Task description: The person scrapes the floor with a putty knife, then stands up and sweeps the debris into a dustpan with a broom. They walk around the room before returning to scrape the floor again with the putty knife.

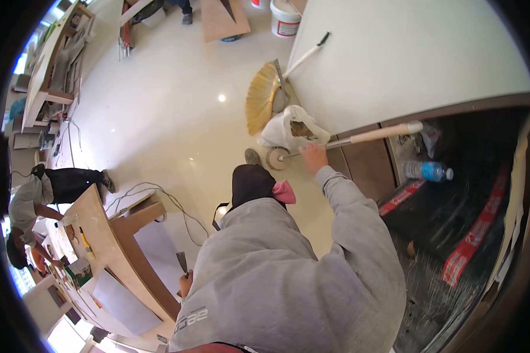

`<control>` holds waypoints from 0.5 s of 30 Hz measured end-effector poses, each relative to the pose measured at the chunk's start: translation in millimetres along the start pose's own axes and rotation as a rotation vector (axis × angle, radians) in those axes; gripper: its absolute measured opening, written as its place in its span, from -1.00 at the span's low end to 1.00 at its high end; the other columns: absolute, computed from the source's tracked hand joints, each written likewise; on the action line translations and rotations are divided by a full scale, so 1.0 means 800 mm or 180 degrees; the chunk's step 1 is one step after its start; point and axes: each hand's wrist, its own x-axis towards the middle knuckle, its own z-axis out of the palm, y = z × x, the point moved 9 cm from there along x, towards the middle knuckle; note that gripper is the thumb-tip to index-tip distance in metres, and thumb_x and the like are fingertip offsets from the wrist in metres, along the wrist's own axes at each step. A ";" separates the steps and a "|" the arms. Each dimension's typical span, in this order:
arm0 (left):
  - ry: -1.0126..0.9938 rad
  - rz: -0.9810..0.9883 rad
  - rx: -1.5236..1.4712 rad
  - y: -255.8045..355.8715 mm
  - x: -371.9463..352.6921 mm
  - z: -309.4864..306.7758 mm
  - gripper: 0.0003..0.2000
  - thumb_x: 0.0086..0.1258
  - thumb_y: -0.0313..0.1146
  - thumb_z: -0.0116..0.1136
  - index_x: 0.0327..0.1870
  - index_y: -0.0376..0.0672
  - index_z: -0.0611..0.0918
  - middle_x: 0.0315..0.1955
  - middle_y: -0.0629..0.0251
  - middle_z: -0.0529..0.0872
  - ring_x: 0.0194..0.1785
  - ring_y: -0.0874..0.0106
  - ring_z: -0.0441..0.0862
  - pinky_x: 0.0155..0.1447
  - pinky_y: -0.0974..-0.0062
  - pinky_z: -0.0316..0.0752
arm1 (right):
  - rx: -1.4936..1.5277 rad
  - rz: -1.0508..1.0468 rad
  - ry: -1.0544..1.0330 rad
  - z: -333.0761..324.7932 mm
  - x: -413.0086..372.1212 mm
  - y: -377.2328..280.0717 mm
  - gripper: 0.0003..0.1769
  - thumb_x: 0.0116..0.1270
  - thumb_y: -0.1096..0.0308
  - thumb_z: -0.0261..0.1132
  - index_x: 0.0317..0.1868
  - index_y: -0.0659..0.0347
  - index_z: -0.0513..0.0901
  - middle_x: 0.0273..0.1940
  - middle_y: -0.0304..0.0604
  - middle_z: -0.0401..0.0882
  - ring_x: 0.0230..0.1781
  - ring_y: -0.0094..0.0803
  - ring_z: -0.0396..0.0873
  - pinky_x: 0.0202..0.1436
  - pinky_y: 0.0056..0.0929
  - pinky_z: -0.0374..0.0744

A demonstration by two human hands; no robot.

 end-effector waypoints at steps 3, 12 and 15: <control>-0.0051 0.0016 0.0308 0.009 -0.003 0.004 -0.52 0.30 -0.02 0.19 -0.51 -0.39 0.62 -0.72 0.14 0.61 -0.60 0.30 0.62 -0.47 0.27 0.43 | 0.0170 -0.0109 -0.0211 -0.034 0.070 -0.010 -0.68 0.27 0.25 0.19 0.04 0.01 0.59 -0.04 -0.13 0.57 0.12 -0.13 0.45 0.31 0.46 0.16; -0.0177 -0.0485 0.0430 0.097 0.036 0.005 -0.53 0.34 -0.04 0.17 -0.57 -0.35 0.59 -0.72 0.16 0.58 -0.66 0.33 0.52 -0.49 0.21 0.35 | 0.0306 0.0506 -0.0719 -0.022 0.424 0.068 -0.55 0.21 0.03 0.28 0.06 0.01 0.58 0.00 -0.11 0.61 0.13 -0.10 0.49 0.25 0.31 0.29; -0.0381 -0.1513 -0.0101 0.183 0.042 0.000 -0.59 0.36 -0.07 0.22 -0.59 -0.22 0.54 -0.74 0.37 0.51 -0.69 0.53 0.46 -0.59 0.47 0.32 | -0.0226 0.0675 -0.0699 -0.025 0.536 0.099 -0.33 0.14 -0.14 0.32 0.16 0.09 0.53 0.16 -0.01 0.53 0.26 -0.07 0.41 0.29 0.23 0.30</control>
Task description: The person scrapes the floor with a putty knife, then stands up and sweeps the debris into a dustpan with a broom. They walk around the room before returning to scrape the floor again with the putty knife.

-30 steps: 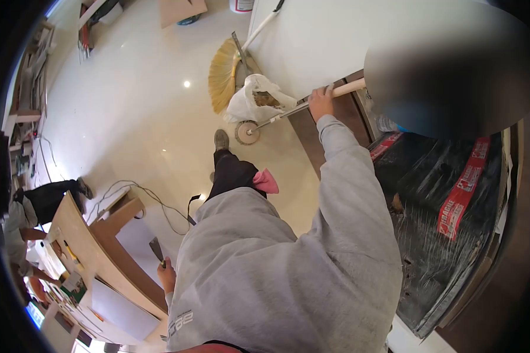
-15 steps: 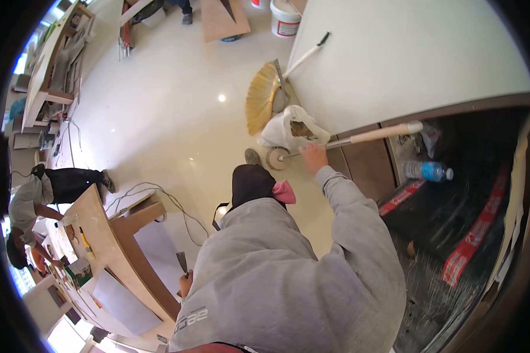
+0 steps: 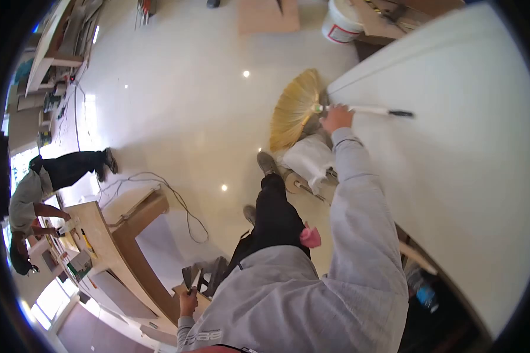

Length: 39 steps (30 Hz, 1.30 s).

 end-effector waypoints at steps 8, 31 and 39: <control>0.0015 -0.0593 -0.0320 0.077 -0.016 0.023 -0.57 0.38 0.00 0.18 -0.61 -0.08 0.43 -0.77 0.44 0.43 -0.74 0.59 0.40 -0.69 0.54 0.23 | 0.0265 0.0204 -0.1855 0.144 0.166 0.051 0.40 -0.22 -0.55 0.34 0.52 0.15 0.05 0.43 0.07 0.23 0.45 -0.14 0.22 0.47 -0.29 0.24; -0.0110 -0.0306 -0.0533 0.083 -0.062 0.120 -0.45 0.28 0.13 0.21 -0.43 -0.35 0.64 -0.62 0.09 0.60 -0.51 0.29 0.55 -0.33 0.26 0.42 | 0.1396 0.0114 -0.2381 0.166 0.175 -0.044 -0.29 0.15 -0.21 0.20 0.20 0.05 0.42 -0.12 0.05 0.52 -0.52 -0.17 0.54 -0.63 -0.15 0.48; 0.0081 -0.0388 -0.1103 -0.033 -0.109 0.194 -0.41 0.26 0.20 0.15 -0.35 -0.33 0.70 -0.51 -0.05 0.68 -0.35 0.07 0.67 -0.20 0.22 0.50 | 0.1321 -0.0235 -0.2264 0.047 0.088 -0.071 -0.53 0.28 -0.07 0.20 -0.01 0.10 0.48 -0.54 -0.08 0.46 -0.66 -0.27 0.47 -0.64 -0.21 0.48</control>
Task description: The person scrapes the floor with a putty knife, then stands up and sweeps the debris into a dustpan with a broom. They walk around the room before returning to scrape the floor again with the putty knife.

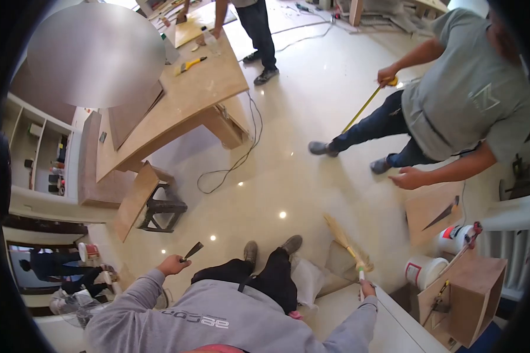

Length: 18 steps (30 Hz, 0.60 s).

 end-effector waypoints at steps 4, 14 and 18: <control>-0.0339 -0.0269 -0.0330 -0.092 -0.008 0.042 -0.41 0.28 0.22 0.13 -0.32 -0.30 0.69 -0.58 0.06 0.68 -0.50 0.23 0.65 -0.34 0.29 0.51 | -0.0505 0.0039 0.0208 -0.004 -0.050 -0.013 -0.60 0.32 -0.02 0.19 -0.20 0.19 0.51 -0.57 -0.08 0.44 -0.69 -0.25 0.45 -0.65 -0.20 0.46; -0.1241 -0.0044 -0.0637 -0.297 -0.036 0.201 -0.53 0.30 0.07 0.16 -0.33 -0.29 0.69 -0.45 0.14 0.71 -0.41 0.28 0.66 -0.33 0.26 0.54 | -0.0993 -0.0556 0.0833 -0.026 -0.088 -0.045 -0.34 0.13 -0.09 0.26 0.15 0.17 0.59 0.20 0.01 0.54 0.20 -0.17 0.53 0.24 -0.34 0.46; -0.1317 -0.0232 -0.0395 -0.298 -0.050 0.205 -0.53 0.27 0.06 0.17 -0.31 -0.29 0.70 -0.42 0.14 0.72 -0.37 0.28 0.67 -0.30 0.26 0.54 | -0.0916 -0.0540 0.0877 -0.038 -0.136 -0.071 -0.36 0.12 -0.08 0.27 0.14 0.14 0.61 0.14 0.01 0.59 0.15 -0.16 0.57 0.22 -0.33 0.47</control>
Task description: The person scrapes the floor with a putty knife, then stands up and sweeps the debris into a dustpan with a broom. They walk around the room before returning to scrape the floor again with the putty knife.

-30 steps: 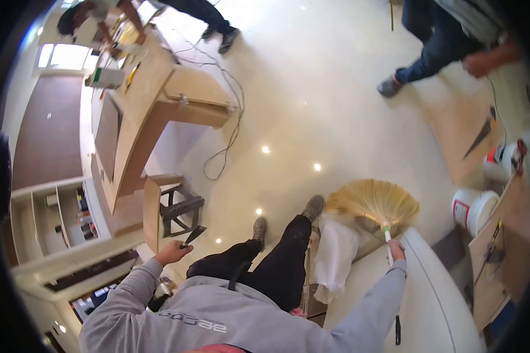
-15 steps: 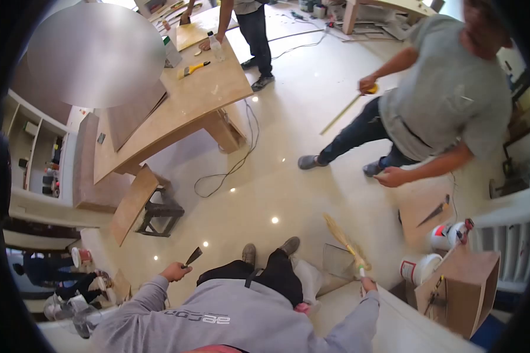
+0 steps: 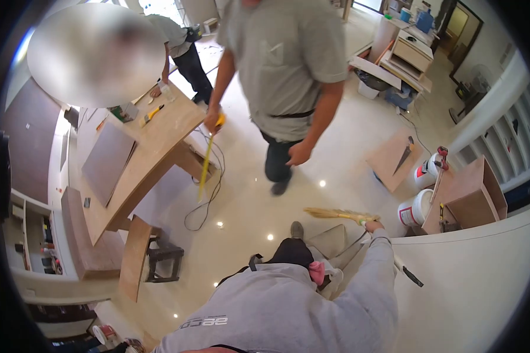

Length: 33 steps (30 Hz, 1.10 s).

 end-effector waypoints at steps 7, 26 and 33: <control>0.0005 -0.0314 0.0166 0.101 -0.012 0.020 -0.54 0.23 0.06 0.20 -0.28 -0.27 0.71 -0.37 0.13 0.73 -0.31 0.26 0.68 -0.25 0.25 0.55 | 0.0066 0.0011 -0.0031 -0.018 0.102 -0.001 -0.42 0.11 -0.05 0.29 0.06 0.14 0.65 0.01 -0.01 0.67 -0.10 -0.20 0.67 -0.05 -0.29 0.60; -0.0021 -0.0618 -0.0111 0.175 -0.079 0.216 -0.54 0.04 0.03 0.30 -0.16 -0.15 0.75 -0.19 0.16 0.77 -0.14 0.23 0.72 -0.07 0.28 0.57 | -0.1251 -0.1690 0.0300 -0.041 0.125 -0.317 -0.46 0.12 -0.13 0.26 -0.11 0.13 0.72 -0.43 -0.06 0.67 -0.55 -0.30 0.63 -0.43 -0.33 0.58; 0.0845 -0.0759 -0.1620 0.239 -0.131 0.202 -0.67 0.18 -0.04 0.31 -0.35 -0.17 0.77 -0.43 0.19 0.77 -0.34 0.32 0.72 -0.21 0.31 0.56 | -0.1406 -0.2052 -0.0199 0.002 0.048 -0.470 -0.52 0.12 -0.08 0.31 -0.12 0.13 0.72 -0.48 -0.13 0.63 -0.61 -0.35 0.56 -0.53 -0.34 0.52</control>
